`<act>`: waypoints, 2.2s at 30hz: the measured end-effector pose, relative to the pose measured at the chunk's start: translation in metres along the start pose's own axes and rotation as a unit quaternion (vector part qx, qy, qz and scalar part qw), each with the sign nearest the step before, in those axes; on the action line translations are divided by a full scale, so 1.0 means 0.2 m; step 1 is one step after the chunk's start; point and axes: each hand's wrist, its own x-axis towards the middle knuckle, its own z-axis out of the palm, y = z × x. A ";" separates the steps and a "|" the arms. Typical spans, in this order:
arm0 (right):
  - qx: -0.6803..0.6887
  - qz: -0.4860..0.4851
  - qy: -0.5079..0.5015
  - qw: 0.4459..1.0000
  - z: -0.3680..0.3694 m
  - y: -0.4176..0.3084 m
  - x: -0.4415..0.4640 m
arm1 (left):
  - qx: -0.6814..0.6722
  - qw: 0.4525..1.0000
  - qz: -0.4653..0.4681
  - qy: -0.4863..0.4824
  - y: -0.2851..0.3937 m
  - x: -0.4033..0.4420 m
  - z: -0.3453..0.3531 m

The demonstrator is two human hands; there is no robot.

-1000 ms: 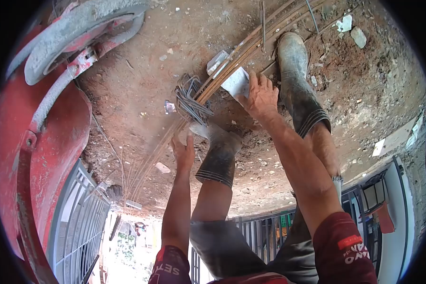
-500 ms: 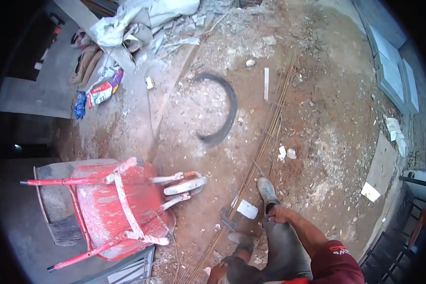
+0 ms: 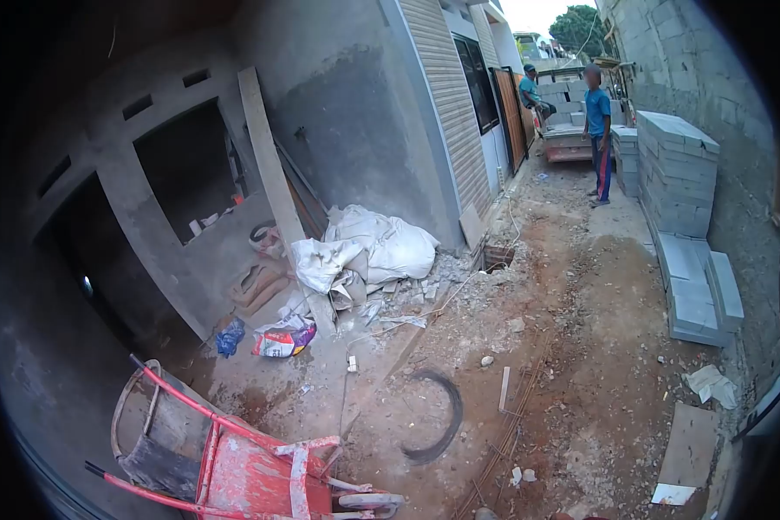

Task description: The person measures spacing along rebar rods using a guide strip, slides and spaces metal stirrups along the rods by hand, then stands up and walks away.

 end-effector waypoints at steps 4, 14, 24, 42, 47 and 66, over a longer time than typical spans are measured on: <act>-0.061 0.029 0.030 0.997 -0.05 -0.23 -0.06 | -0.042 0.999 0.029 0.018 -0.08 -0.05 0.03; 0.351 -0.283 0.163 0.878 -0.29 -1.53 -0.34 | -0.185 0.974 -0.082 0.102 -1.06 -0.45 0.25; 0.539 -0.598 0.484 0.342 -1.51 -2.89 -1.93 | -0.332 0.918 -0.178 0.124 -1.82 -0.90 0.64; 0.255 -0.720 0.573 0.297 -1.10 -2.62 -2.72 | -0.368 0.787 -0.211 0.448 -2.44 -1.32 1.18; -0.243 -0.505 0.294 0.774 -0.43 -2.28 -2.10 | -0.321 0.884 -0.264 0.213 -2.20 -1.49 1.68; 0.086 -0.411 0.349 0.838 -0.38 -1.01 -2.38 | -0.381 0.814 -0.239 0.369 -1.41 -1.98 0.90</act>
